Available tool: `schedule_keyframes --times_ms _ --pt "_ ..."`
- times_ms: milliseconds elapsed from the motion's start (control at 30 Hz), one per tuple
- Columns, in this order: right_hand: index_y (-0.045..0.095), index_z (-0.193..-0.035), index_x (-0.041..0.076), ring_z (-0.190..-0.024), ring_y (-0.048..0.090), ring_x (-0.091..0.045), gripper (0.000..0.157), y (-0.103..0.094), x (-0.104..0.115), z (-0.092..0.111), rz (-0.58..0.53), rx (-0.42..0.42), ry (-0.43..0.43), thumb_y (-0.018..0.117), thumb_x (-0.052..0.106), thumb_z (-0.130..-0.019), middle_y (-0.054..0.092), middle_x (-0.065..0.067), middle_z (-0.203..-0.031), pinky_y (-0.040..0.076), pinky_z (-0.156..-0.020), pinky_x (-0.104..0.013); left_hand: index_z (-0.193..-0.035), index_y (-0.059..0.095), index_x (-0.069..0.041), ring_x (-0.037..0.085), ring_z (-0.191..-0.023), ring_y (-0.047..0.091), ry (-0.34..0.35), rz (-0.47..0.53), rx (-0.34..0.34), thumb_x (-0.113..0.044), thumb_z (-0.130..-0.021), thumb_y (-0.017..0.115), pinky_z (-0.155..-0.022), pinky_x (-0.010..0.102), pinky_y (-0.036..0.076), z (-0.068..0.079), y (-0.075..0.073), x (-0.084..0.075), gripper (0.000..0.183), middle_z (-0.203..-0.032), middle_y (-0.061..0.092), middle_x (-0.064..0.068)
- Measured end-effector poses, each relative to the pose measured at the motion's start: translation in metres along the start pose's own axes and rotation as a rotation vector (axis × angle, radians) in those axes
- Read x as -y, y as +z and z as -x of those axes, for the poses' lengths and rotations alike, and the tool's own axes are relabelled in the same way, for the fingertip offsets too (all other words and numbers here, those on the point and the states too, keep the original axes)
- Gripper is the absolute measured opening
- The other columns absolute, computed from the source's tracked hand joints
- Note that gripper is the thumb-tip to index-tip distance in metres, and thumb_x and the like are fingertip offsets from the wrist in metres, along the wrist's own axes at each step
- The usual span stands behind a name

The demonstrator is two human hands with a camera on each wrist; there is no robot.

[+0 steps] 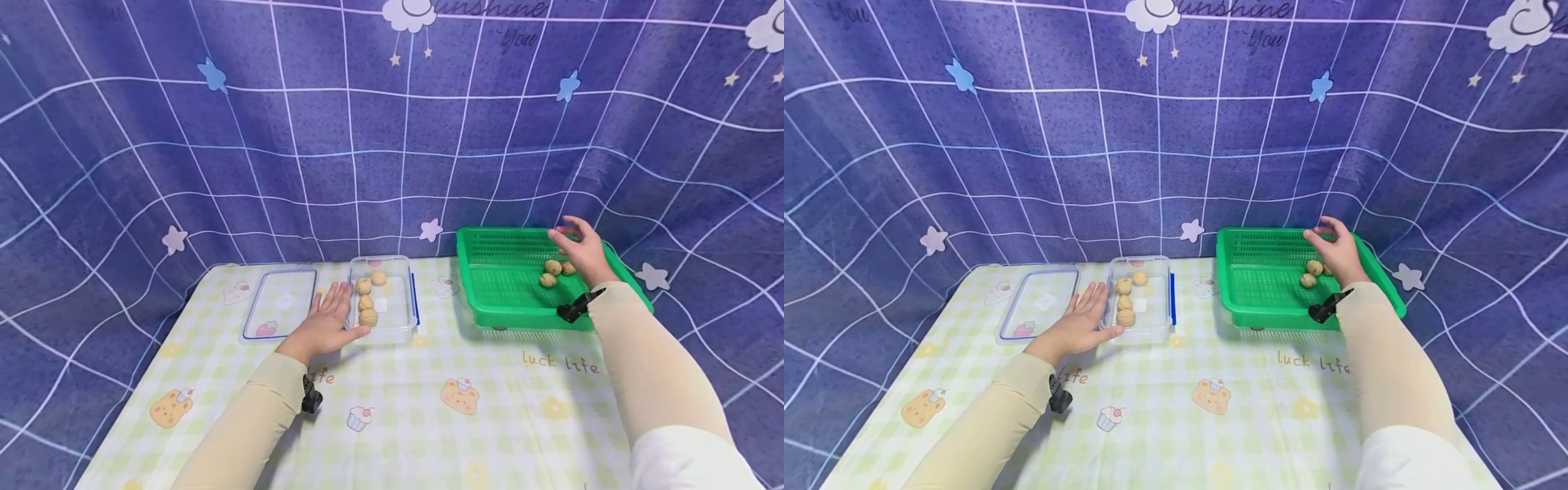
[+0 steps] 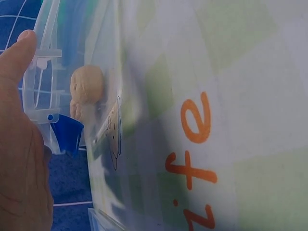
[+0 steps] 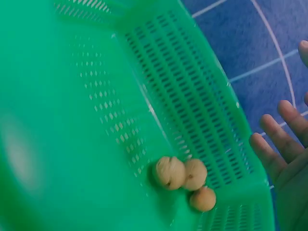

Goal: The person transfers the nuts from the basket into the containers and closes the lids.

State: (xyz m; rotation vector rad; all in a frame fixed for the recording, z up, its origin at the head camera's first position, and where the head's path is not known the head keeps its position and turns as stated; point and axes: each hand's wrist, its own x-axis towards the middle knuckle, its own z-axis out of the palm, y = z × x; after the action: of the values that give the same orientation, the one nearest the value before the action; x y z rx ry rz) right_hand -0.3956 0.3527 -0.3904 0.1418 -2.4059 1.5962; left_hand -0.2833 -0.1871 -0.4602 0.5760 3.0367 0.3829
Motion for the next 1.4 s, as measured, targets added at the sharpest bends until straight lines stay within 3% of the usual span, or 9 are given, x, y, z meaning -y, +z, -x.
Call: schedule_keyframes --times_ms 200,400,500,633,833,1033,1233,1400 --pt "0.029 -0.160 0.011 -0.095 0.056 0.003 0.079 -0.005 -0.019 0.003 0.074 0.070 0.048 0.061 0.049 -0.098 0.046 -0.022 -0.148 0.050 -0.077 -0.014 -0.159 0.007 0.006 0.038 -0.155 -0.001 -0.009 0.003 0.001 -0.062 -0.099 0.049 -0.121 0.062 0.000 0.001 -0.003 -0.003 0.100 -0.167 0.005 0.022" --pt "0.026 -0.160 0.009 -0.099 0.056 -0.004 0.080 -0.007 -0.027 0.005 0.103 0.140 0.060 0.063 0.045 -0.099 0.041 -0.027 -0.151 0.051 -0.073 -0.018 -0.159 0.007 0.006 0.037 -0.155 -0.002 -0.012 -0.007 0.008 -0.065 -0.098 0.046 -0.121 0.061 -0.003 -0.001 -0.001 -0.002 0.102 -0.167 0.004 0.021" --pt "0.024 -0.160 0.004 -0.119 0.056 -0.028 0.081 -0.005 -0.023 0.010 0.127 0.203 0.062 0.064 0.039 -0.099 0.036 -0.033 -0.153 0.055 -0.089 -0.039 -0.160 0.007 0.005 0.036 -0.155 -0.003 -0.015 -0.004 0.010 -0.065 -0.098 0.047 -0.121 0.060 -0.005 -0.001 -0.001 -0.002 0.101 -0.168 0.004 0.021" --pt "0.022 -0.160 0.003 -0.139 0.035 -0.052 0.083 -0.005 -0.023 0.012 0.158 0.267 0.069 0.066 0.038 -0.099 0.031 -0.035 -0.155 0.039 -0.104 -0.066 -0.160 0.007 0.005 0.036 -0.155 -0.004 -0.020 0.002 0.010 -0.063 -0.099 0.048 -0.121 0.059 -0.006 -0.001 -0.001 -0.002 0.100 -0.168 0.004 0.021" --pt "0.022 -0.160 0.002 -0.134 0.042 -0.049 0.083 -0.006 -0.036 0.011 0.156 0.265 0.079 0.067 0.037 -0.098 0.034 -0.035 -0.153 0.043 -0.104 -0.060 -0.159 0.008 0.006 0.038 -0.155 -0.002 -0.011 -0.009 0.000 -0.060 -0.100 0.049 -0.121 0.063 0.000 -0.002 0.002 0.000 0.098 -0.167 0.005 0.022" --pt "0.022 -0.158 -0.002 -0.132 0.045 -0.048 0.076 -0.003 -0.041 0.010 0.153 0.287 0.094 0.065 0.022 -0.100 0.036 -0.036 -0.151 0.051 -0.098 -0.047 -0.159 0.008 0.006 0.037 -0.155 -0.002 -0.014 -0.006 -0.002 -0.060 -0.100 0.049 -0.121 0.062 -0.001 -0.002 0.002 0.000 0.098 -0.168 0.004 0.021" --pt "0.020 -0.158 -0.004 -0.135 0.040 -0.054 0.080 -0.003 -0.044 0.007 0.218 0.339 0.128 0.068 0.019 -0.098 0.032 -0.039 -0.151 0.042 -0.104 -0.062 -0.159 0.008 0.006 0.037 -0.155 -0.003 -0.011 -0.003 0.001 -0.059 -0.100 0.049 -0.121 0.063 0.000 -0.002 0.001 0.001 0.097 -0.167 0.006 0.022" --pt "0.022 -0.157 -0.006 -0.136 0.036 -0.056 0.079 -0.003 -0.046 0.004 0.268 0.374 0.134 0.068 0.019 -0.098 0.031 -0.040 -0.151 0.041 -0.104 -0.064 -0.159 0.008 0.006 0.038 -0.155 -0.002 -0.011 -0.004 -0.002 -0.059 -0.100 0.049 -0.121 0.063 0.000 -0.003 0.003 0.002 0.098 -0.167 0.005 0.022"
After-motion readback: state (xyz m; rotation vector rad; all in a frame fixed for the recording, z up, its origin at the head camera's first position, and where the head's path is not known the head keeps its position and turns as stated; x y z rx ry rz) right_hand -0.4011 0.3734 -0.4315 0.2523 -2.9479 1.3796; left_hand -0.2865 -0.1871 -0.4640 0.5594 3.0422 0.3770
